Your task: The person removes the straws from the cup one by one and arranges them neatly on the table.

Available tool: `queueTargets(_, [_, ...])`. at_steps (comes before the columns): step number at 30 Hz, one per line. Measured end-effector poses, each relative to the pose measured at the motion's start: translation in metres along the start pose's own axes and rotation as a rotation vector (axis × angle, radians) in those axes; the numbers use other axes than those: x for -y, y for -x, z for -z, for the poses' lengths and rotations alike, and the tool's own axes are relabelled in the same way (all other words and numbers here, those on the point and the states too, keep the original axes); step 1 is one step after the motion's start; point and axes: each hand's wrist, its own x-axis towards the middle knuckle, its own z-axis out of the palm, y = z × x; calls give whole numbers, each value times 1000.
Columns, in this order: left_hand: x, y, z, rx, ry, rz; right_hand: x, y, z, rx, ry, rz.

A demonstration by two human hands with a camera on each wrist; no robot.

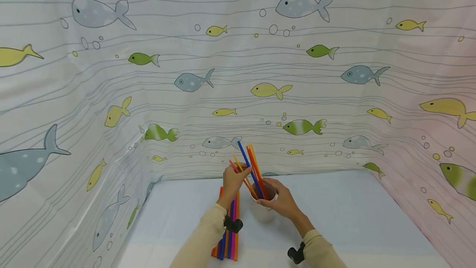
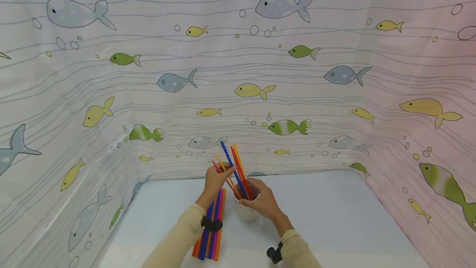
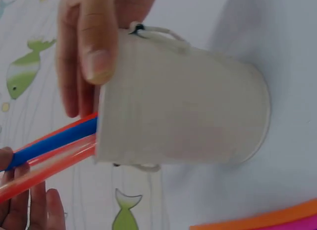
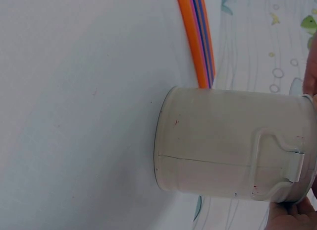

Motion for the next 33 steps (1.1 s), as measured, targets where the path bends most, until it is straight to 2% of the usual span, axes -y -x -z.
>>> queueTargets(11, [-16,-14,30,-36,42,-94,4,-1,0,5,19,-65])
queueTargets(16, [-25,-22,47,-42,150,-128,5,-1,-1,3,16,-70])
queueTargets(19, [-32,-25,57,-49,218,-174,3,0,-2,-1,10,-62])
queueTargets(25, [-42,-29,76,-119,256,-251,1,2,-3,1,-2,-40])
queueTargets(30, [-49,-33,96,-154,283,-275,2,3,-2,11,-14,-1])
queueTargets(33, [-55,-34,109,-147,308,-280,2,3,-1,6,-16,19])
